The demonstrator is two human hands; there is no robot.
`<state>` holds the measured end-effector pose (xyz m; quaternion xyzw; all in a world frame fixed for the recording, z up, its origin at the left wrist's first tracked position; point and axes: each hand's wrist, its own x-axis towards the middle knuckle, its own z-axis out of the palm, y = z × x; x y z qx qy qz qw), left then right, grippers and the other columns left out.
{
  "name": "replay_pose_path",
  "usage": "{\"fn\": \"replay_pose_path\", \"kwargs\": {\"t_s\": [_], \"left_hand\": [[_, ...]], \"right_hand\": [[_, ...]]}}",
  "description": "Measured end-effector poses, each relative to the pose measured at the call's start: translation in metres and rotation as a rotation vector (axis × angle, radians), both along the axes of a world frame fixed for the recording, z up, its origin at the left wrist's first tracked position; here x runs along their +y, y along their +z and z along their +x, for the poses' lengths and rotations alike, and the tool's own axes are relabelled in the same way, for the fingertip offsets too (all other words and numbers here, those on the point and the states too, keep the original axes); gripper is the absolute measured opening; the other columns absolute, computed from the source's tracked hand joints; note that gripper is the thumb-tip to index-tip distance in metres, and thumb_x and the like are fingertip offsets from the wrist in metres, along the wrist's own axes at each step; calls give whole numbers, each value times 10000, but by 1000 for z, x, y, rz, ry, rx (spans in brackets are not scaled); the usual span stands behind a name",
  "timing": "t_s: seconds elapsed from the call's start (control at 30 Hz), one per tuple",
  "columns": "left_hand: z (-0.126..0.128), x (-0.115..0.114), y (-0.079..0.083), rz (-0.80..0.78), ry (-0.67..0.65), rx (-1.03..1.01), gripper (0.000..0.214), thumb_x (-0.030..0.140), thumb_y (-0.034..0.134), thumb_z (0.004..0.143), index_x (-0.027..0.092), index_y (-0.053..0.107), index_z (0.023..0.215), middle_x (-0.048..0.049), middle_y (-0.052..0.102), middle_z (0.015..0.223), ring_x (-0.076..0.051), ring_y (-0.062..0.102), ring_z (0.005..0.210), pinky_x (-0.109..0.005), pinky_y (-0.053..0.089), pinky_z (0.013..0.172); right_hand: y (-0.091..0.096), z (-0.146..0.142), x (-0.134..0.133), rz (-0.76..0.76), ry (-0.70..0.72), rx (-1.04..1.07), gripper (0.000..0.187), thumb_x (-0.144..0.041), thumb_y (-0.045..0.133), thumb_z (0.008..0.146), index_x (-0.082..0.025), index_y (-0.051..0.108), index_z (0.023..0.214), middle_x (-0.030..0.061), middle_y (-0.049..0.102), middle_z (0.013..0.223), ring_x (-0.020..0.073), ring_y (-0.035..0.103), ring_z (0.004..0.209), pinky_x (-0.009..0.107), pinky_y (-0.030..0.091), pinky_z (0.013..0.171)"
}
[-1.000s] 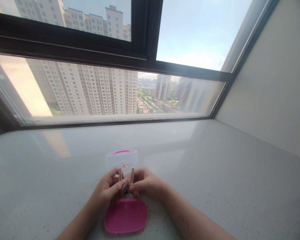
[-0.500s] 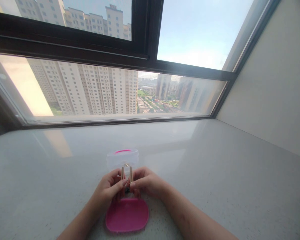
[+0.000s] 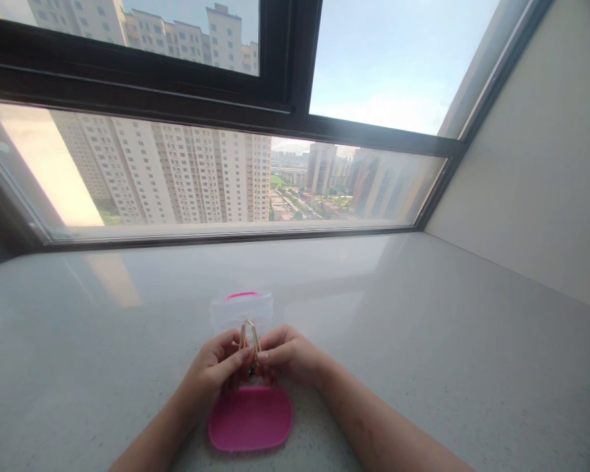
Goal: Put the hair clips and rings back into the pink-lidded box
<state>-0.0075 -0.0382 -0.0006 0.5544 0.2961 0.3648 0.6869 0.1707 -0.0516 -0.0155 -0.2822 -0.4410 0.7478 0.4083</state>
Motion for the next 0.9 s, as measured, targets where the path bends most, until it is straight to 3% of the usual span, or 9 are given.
{"fn": "replay_pose_path", "kwargs": {"t_s": [0.53, 0.9], "left_hand": [[0, 2, 1, -24, -89, -29, 206, 343, 632, 773, 149, 560, 774, -4, 592, 607, -139, 555, 532, -233, 419, 516], [-2, 2, -6, -25, -32, -5, 258, 386, 644, 754, 149, 554, 804, -4, 566, 591, -112, 510, 491, -200, 372, 458]], "right_hand": [[12, 0, -3, 66, 34, -79, 347, -338, 796, 566, -62, 713, 761, 33, 607, 596, 99, 533, 493, 239, 418, 517], [1, 2, 0, 119, 67, -98, 334, -321, 779, 612, -78, 721, 835, 37, 624, 669, 93, 537, 531, 239, 432, 553]]}}
